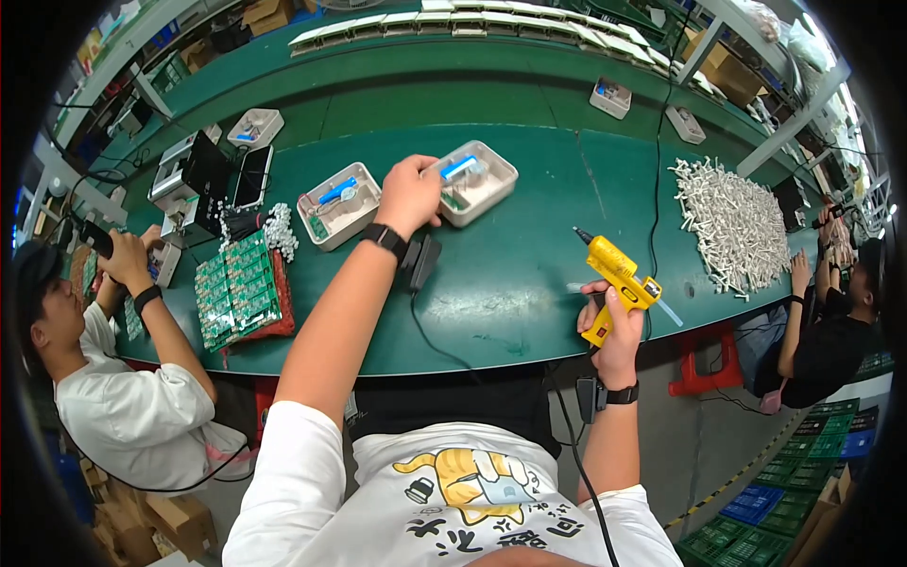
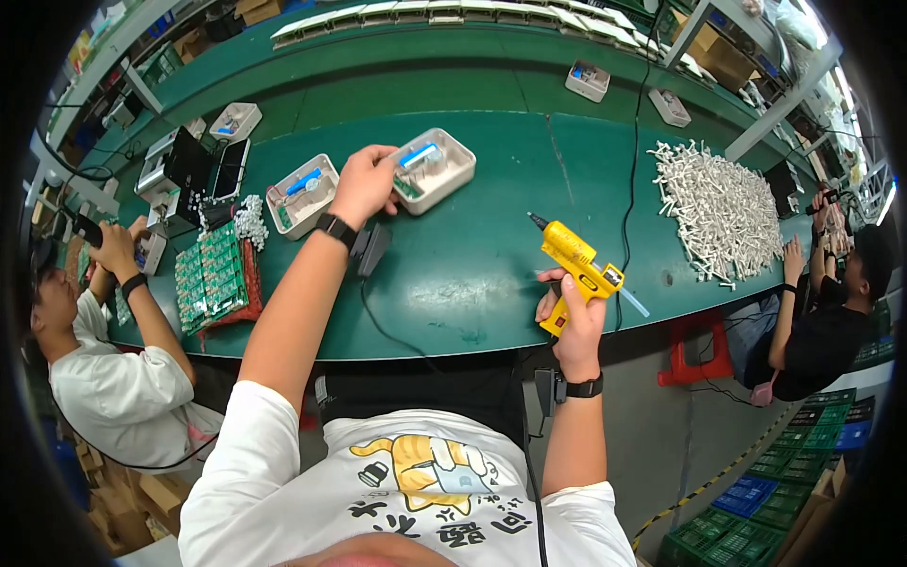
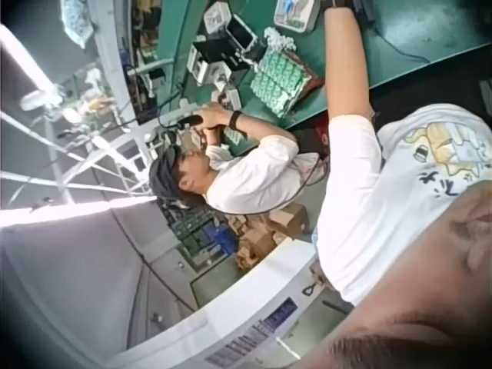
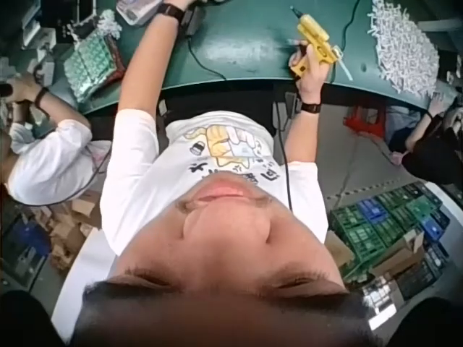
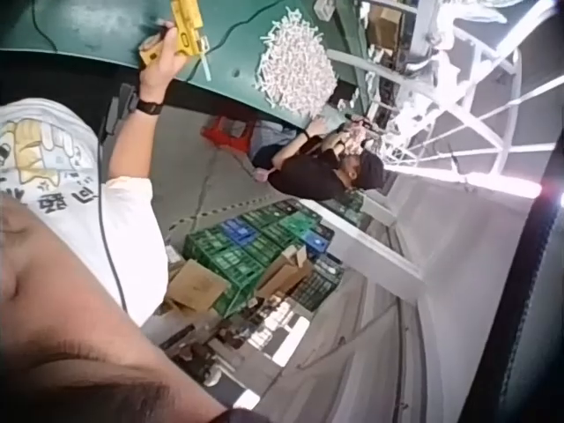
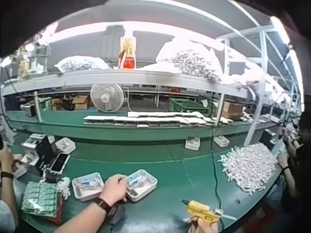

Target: Applying hot glue to small electronic components on an assembly line.

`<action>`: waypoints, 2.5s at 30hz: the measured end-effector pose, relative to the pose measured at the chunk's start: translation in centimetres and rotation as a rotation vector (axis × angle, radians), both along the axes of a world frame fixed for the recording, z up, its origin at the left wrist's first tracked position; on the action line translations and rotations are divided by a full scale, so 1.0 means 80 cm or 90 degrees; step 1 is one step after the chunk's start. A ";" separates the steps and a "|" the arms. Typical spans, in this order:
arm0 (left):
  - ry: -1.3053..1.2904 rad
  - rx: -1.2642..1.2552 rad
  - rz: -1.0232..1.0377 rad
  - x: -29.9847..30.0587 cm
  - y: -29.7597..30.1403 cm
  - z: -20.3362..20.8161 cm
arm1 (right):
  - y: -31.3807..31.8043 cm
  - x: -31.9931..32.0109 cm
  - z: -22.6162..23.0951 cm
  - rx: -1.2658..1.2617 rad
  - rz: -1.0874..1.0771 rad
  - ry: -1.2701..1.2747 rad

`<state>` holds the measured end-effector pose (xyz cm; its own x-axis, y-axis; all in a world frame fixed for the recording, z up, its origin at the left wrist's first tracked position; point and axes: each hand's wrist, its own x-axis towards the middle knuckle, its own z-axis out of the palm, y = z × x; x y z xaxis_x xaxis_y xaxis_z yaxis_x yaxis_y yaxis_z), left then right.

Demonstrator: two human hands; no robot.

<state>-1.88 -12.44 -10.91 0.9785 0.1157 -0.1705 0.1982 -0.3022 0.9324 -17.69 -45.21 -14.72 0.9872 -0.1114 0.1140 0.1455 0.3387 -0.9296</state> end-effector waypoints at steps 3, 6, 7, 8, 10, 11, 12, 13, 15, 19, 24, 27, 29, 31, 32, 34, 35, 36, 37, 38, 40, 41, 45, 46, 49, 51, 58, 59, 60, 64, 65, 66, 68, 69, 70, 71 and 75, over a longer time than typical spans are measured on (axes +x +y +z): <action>-0.214 0.062 0.063 0.070 0.020 -0.083 | 0.005 0.003 0.001 -0.025 0.032 0.023; -0.342 0.060 0.055 0.052 0.010 -0.062 | -0.001 0.003 -0.003 -0.001 0.028 0.024; -0.369 0.028 0.021 0.024 0.006 -0.033 | -0.003 0.003 -0.006 0.013 0.027 0.027; -0.394 0.001 -0.006 -0.009 0.007 -0.007 | -0.001 0.003 -0.005 0.018 0.032 0.031; -0.427 0.208 -0.004 -0.054 0.028 0.023 | -0.002 0.004 -0.003 0.001 0.019 0.026; -0.463 0.417 0.005 -0.074 0.045 0.029 | 0.001 0.005 -0.003 -0.004 0.018 0.023; -0.456 0.428 0.002 -0.093 0.056 0.023 | 0.001 0.004 -0.004 0.006 0.022 0.029; -0.404 0.549 0.043 -0.115 0.071 0.018 | 0.001 0.006 -0.003 0.002 0.027 0.028; -0.293 0.782 0.117 -0.137 0.091 0.007 | -0.001 0.008 -0.004 -0.009 0.027 0.025; -0.334 0.729 0.055 -0.144 0.093 -0.002 | -0.002 0.010 0.001 -0.024 0.033 0.028; -0.415 0.727 -0.006 -0.159 0.086 0.014 | 0.001 0.009 -0.002 -0.033 0.025 0.022; -0.146 0.493 0.052 -0.159 0.088 0.012 | 0.003 0.009 -0.001 -0.035 0.025 0.023; -0.186 0.477 -0.010 -0.167 0.084 0.020 | 0.002 0.009 0.000 -0.036 0.023 0.024; -0.267 0.442 -0.131 -0.183 0.076 0.030 | -0.001 0.006 0.000 -0.037 0.019 0.025; -0.262 0.438 -0.135 -0.193 0.071 0.030 | -0.001 0.005 0.000 -0.039 0.016 0.031; -0.274 0.316 -0.285 -0.214 0.058 0.029 | 0.003 0.009 0.001 -0.036 0.020 0.031; -0.280 0.253 -0.356 -0.220 0.052 0.029 | 0.003 0.011 0.001 -0.034 0.023 0.029; -0.277 0.248 -0.356 -0.223 0.048 0.031 | 0.003 0.012 0.001 -0.038 0.024 0.034; -0.279 0.251 -0.352 -0.226 0.045 0.034 | 0.002 0.013 0.001 -0.039 0.026 0.035; -0.282 0.254 -0.348 -0.229 0.042 0.037 | 0.002 0.013 0.002 -0.039 0.030 0.035; -0.282 0.255 -0.336 -0.233 0.038 0.036 | 0.002 0.010 0.002 -0.044 0.041 0.037; -0.281 0.313 -0.351 -0.224 0.037 0.036 | 0.001 0.009 0.002 -0.034 0.036 0.031; -0.252 0.438 -0.385 -0.200 0.027 0.046 | 0.003 0.007 0.000 -0.034 0.022 0.022; -0.228 0.450 -0.393 -0.198 0.023 0.053 | 0.004 0.006 -0.001 -0.050 0.016 0.028; -0.194 0.518 -0.421 -0.196 0.014 0.057 | 0.010 -0.002 0.004 -0.077 0.013 0.031; -0.168 0.642 -0.461 -0.196 0.010 0.055 | 0.015 -0.012 0.008 -0.093 0.019 0.028; -0.333 0.261 -0.187 -0.229 0.025 0.024 | 0.049 -0.060 0.070 -0.189 0.211 0.171; -0.322 0.191 -0.103 -0.235 0.023 0.015 | 0.058 -0.062 0.074 -0.244 0.242 0.222; -0.322 0.191 -0.104 -0.237 0.021 0.004 | 0.068 -0.059 0.074 -0.243 0.241 0.222; -0.378 0.122 0.006 -0.253 0.013 -0.035 | 0.106 -0.039 0.078 -0.385 0.318 0.007; -0.377 0.076 0.037 -0.257 0.009 -0.040 | 0.114 -0.036 0.090 -0.445 0.340 0.027; -0.377 0.031 0.068 -0.258 0.004 -0.042 | 0.121 -0.033 0.103 -0.505 0.360 0.046; -0.378 -0.013 0.102 -0.259 0.001 -0.049 | 0.132 -0.031 0.107 -0.567 0.383 0.062; -0.385 -0.006 0.106 -0.261 0.000 -0.055 | 0.136 -0.034 0.102 -0.570 0.357 0.038; -0.392 0.001 0.111 -0.261 0.000 -0.058 | 0.140 -0.036 0.096 -0.573 0.332 0.014; -0.399 0.009 0.116 -0.262 0.000 -0.060 | 0.142 -0.037 0.094 -0.575 0.308 -0.010; -0.427 0.073 0.062 -0.257 0.010 -0.056 | 0.134 -0.034 0.112 -0.582 0.386 0.085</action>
